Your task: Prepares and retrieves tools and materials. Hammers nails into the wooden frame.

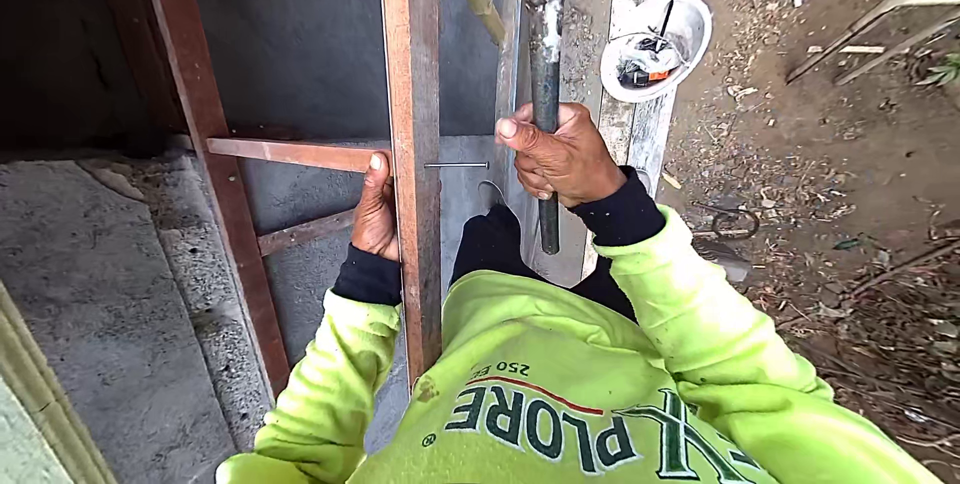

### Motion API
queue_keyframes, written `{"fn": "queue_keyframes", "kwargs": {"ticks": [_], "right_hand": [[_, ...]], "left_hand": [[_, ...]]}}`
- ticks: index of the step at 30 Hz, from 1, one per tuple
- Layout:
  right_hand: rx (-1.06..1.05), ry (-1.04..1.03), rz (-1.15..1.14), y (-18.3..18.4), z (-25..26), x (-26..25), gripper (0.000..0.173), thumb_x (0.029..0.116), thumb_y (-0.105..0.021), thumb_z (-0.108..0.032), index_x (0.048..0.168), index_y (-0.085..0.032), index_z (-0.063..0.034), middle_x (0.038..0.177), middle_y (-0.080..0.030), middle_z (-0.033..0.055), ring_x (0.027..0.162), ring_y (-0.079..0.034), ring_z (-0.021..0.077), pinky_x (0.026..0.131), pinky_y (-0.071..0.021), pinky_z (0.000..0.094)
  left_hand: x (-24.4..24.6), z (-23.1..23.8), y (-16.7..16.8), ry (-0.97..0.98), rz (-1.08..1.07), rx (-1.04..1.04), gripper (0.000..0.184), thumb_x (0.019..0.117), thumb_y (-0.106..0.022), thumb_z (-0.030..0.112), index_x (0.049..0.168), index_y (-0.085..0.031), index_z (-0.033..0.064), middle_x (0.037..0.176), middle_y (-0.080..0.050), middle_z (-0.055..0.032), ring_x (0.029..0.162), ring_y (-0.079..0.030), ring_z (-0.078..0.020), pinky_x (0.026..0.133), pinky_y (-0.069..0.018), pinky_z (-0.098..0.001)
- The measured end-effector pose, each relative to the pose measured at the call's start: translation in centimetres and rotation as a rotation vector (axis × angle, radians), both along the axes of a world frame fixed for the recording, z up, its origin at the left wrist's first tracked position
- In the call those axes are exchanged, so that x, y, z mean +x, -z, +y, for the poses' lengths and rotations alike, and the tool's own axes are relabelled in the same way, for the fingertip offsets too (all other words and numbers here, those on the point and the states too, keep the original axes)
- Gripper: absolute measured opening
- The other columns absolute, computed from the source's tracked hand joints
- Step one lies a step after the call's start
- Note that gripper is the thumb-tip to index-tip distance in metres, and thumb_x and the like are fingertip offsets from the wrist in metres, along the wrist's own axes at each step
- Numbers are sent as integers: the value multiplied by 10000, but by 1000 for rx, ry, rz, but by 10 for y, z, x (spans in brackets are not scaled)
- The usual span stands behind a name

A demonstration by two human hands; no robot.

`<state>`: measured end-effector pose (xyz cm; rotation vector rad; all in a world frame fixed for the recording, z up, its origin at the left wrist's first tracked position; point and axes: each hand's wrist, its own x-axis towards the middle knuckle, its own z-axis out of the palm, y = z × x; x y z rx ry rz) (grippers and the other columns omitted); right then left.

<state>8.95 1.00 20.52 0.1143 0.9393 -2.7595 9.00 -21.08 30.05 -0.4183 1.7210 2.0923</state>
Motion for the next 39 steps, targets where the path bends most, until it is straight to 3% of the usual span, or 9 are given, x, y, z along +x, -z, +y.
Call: {"fn": "queue_keyframes", "kwargs": {"ticks": [3, 6, 9, 16, 21, 25, 32, 36, 39], "right_hand": [[182, -79, 58, -14, -8, -7, 89, 951, -711, -136, 952, -716, -47, 525, -510, -50, 357, -384, 29, 325, -356, 213], [349, -122, 65, -22, -19, 1, 213, 969, -672, -167, 773, -650, -87, 501, -475, -46, 370, -396, 49, 352, -348, 242], [529, 56, 49, -27, -31, 12, 260, 948, -657, -170, 700, -596, -120, 523, -490, -56, 414, -432, 37, 398, -365, 243], [941, 405, 134, -30, -57, 35, 190, 959, -655, -178, 820, -638, -50, 567, -528, -11, 442, -458, 35, 402, -386, 219], [624, 175, 204, -5, -13, 36, 239, 1000, -679, -268, 1013, -725, -35, 598, -548, -22, 433, -435, 30, 387, -391, 196], [307, -146, 143, 36, 41, 26, 360, 1005, -645, -336, 712, -530, -160, 451, -390, -49, 328, -363, 57, 316, -334, 236], [422, -545, 227, 48, 57, -2, 360, 957, -658, -260, 640, -530, -147, 450, -413, -55, 358, -374, 42, 360, -302, 236], [283, -456, 176, 48, 58, -8, 355, 992, -631, -247, 674, -489, -178, 435, -394, -74, 330, -378, 27, 319, -325, 210], [448, -559, 201, 43, 55, -9, 353, 955, -661, -250, 648, -525, -141, 450, -409, -52, 352, -371, 47, 355, -312, 242]], "left_hand": [[-1, -3, 2, 17, -10, 43, 267, 1053, -517, 459, 1112, -686, 261, 956, -731, 82, 871, -713, -10, 722, -604, -204], [-5, 1, 4, -94, -27, 53, 279, 1064, -497, 400, 1063, -675, 185, 951, -737, -4, 902, -723, -89, 781, -619, -282], [-7, 3, 6, -149, -45, 72, 276, 1064, -498, 376, 1032, -668, 161, 945, -732, -33, 918, -720, -118, 806, -617, -312], [-8, 2, 5, -146, -63, 119, 266, 1058, -509, 363, 1043, -677, 157, 945, -736, -26, 913, -719, -104, 811, -612, -299], [-8, 2, 6, -153, -66, 164, 240, 1032, -576, 352, 1045, -691, 142, 951, -735, -37, 918, -720, -116, 820, -614, -308], [-10, -1, 7, -132, -55, 163, 245, 1012, -610, 369, 1031, -699, 142, 930, -735, -36, 896, -721, -110, 805, -614, -301], [0, -2, 0, -15, -33, 93, 298, 1058, -507, 455, 1138, -671, 220, 990, -727, 32, 900, -719, -54, 750, -616, -249], [1, -1, 0, -35, -36, 106, 279, 1062, -507, 435, 1115, -676, 220, 991, -731, 36, 921, -718, -53, 770, -614, -248], [0, -3, 1, -8, -44, 142, 293, 1057, -516, 442, 1130, -676, 208, 985, -729, 25, 903, -721, -58, 758, -617, -253]]}}
